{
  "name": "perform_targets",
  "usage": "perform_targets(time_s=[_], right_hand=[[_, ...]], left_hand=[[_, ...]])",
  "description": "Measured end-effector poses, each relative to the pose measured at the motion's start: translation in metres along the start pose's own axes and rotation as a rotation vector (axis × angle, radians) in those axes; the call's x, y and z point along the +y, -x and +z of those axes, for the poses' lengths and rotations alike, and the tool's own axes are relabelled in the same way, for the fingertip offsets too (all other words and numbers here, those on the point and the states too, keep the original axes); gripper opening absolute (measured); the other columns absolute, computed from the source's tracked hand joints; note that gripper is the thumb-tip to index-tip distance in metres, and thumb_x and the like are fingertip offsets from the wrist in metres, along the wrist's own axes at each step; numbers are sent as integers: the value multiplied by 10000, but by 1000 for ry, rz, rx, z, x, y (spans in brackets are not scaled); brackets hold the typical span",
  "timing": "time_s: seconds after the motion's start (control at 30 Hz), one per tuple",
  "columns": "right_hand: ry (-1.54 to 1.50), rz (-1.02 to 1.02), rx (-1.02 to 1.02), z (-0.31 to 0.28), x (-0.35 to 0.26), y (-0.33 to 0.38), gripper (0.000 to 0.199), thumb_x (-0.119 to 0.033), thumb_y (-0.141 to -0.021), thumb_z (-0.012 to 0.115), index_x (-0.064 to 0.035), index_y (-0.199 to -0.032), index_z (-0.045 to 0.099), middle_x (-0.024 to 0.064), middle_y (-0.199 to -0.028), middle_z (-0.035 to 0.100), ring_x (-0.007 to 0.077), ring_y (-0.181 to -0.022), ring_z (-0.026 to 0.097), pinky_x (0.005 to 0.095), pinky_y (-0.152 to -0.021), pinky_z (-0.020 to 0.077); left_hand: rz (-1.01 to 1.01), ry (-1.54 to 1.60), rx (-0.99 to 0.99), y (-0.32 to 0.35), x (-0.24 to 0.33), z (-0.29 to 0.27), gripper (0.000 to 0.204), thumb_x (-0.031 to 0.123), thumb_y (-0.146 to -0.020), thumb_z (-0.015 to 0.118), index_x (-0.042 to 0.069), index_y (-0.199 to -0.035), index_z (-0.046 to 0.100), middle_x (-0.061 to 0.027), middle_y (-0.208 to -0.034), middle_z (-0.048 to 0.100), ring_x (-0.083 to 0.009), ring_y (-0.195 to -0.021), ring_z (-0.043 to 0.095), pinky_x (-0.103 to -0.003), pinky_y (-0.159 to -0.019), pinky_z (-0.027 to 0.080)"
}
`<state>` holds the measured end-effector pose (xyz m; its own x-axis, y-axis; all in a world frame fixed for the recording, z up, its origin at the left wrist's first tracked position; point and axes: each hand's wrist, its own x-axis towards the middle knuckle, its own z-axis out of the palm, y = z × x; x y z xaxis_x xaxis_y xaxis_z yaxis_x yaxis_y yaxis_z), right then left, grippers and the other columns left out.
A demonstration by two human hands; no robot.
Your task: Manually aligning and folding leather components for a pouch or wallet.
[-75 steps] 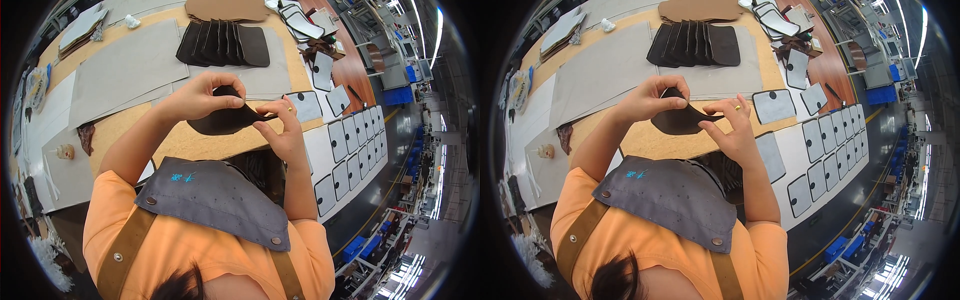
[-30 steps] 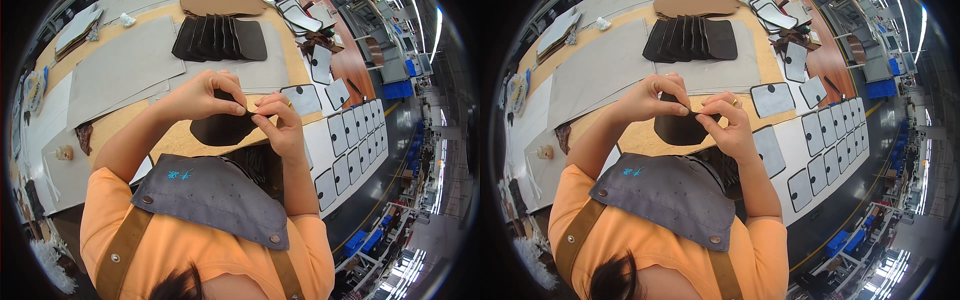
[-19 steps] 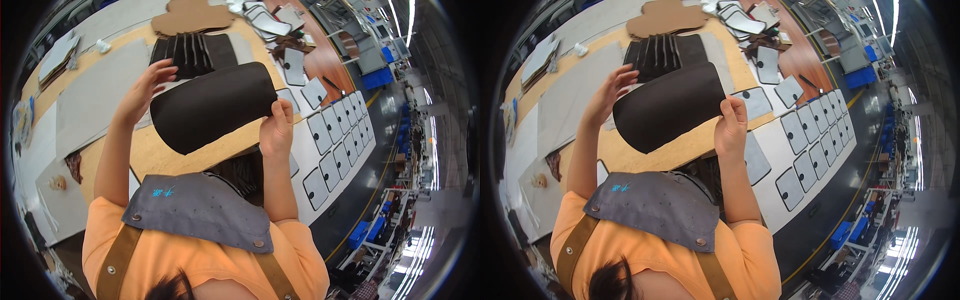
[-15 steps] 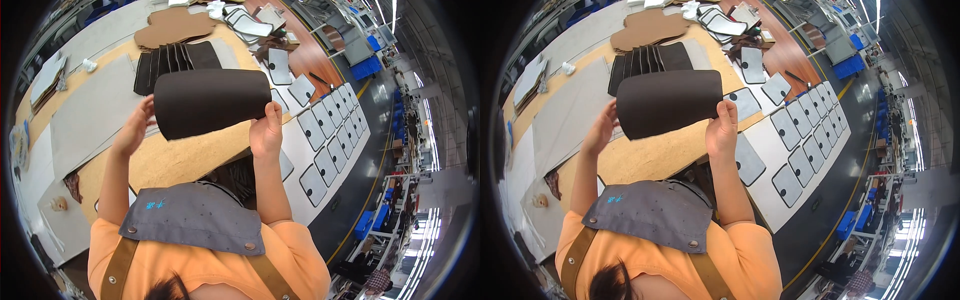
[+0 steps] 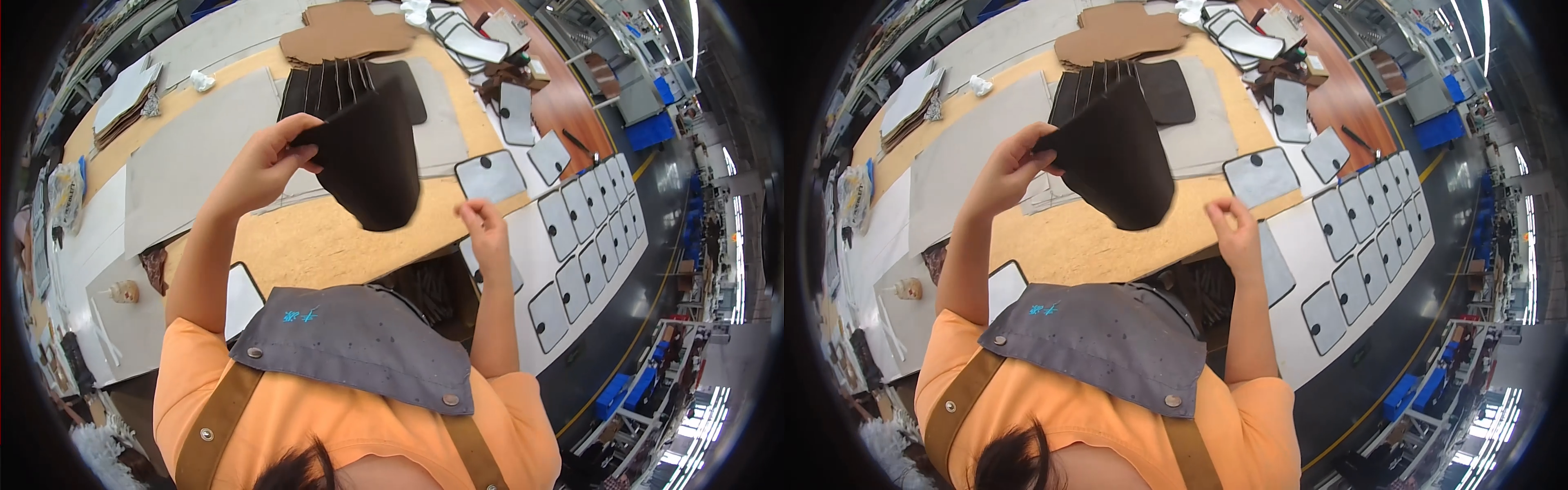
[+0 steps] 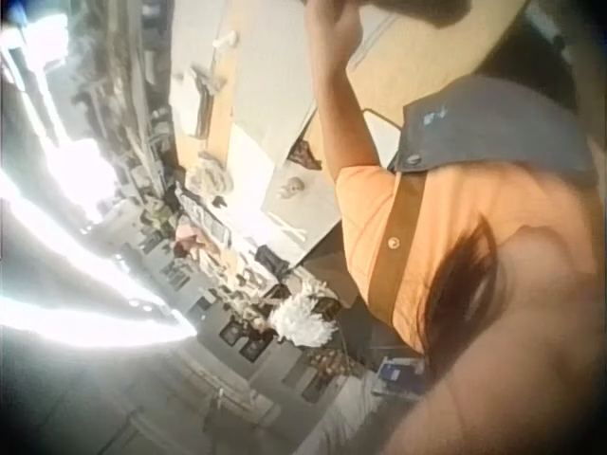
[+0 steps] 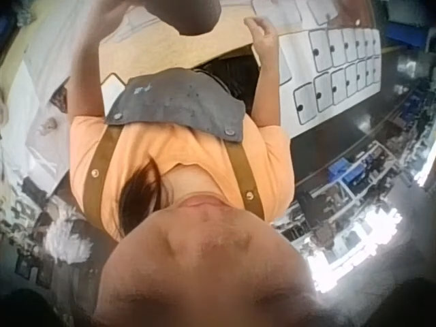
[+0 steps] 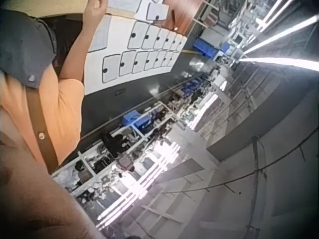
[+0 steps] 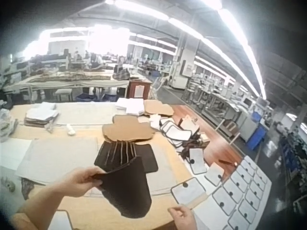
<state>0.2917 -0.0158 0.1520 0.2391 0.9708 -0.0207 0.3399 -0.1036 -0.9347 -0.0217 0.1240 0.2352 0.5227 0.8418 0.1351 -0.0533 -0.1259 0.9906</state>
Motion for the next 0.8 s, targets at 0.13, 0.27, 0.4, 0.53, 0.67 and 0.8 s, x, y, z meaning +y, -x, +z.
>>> perform_targets(time_s=[0.13, 0.27, 0.4, 0.53, 0.67, 0.8], right_hand=[[204, -586, 171, 28, -71, -19, 299, -89, -798, 649, -18, -1072, 556, 111, -1079, 572, 240, -1000, 536, 312, -903, 406], [114, -726, 16, 43, -93, -31, 279, -75, -788, 661, -33, -1051, 576, 105, -1017, 588, 229, -963, 555, 312, -870, 427], [-68, -594, -174, 48, -93, -31, 180, -32, -786, 650, -36, -963, 614, 62, -891, 608, 196, -827, 575, 292, -763, 445], [-99, -563, -177, 51, -96, -25, 154, -23, -789, 643, -29, -940, 612, 58, -850, 602, 187, -802, 563, 278, -740, 434], [-144, -503, -160, 53, -98, -22, 108, -2, -790, 628, -16, -895, 606, 58, -816, 591, 169, -780, 556, 268, -714, 422], [-188, -475, -152, 55, -95, -21, 88, 14, -784, 627, -4, -865, 598, 52, -797, 582, 150, -767, 548, 260, -699, 416]], left_hand=[[85, -599, -257, 9, 25, 7, 204, -91, -825, 489, -6, -1002, 544, -85, -821, 604, -173, -758, 611, -273, -679, 476], [195, -727, -353, 8, 32, 7, 222, -117, -803, 477, -6, -981, 548, -87, -809, 599, -180, -751, 605, -277, -678, 471], [91, -513, -359, 12, 29, 4, 221, -103, -820, 461, 5, -996, 540, -111, -826, 576, -217, -758, 583, -298, -695, 467], [72, -467, -358, 14, 23, 4, 224, -124, -812, 457, -11, -983, 546, -90, -828, 607, -169, -787, 611, -272, -718, 480], [60, -450, -362, 14, 21, 6, 220, -117, -821, 461, -13, -994, 547, -88, -845, 606, -164, -798, 612, -272, -733, 485], [104, -428, -302, 17, 16, 10, 208, -78, -829, 503, -10, -1018, 556, -84, -881, 589, -164, -782, 606, -260, -706, 486]])
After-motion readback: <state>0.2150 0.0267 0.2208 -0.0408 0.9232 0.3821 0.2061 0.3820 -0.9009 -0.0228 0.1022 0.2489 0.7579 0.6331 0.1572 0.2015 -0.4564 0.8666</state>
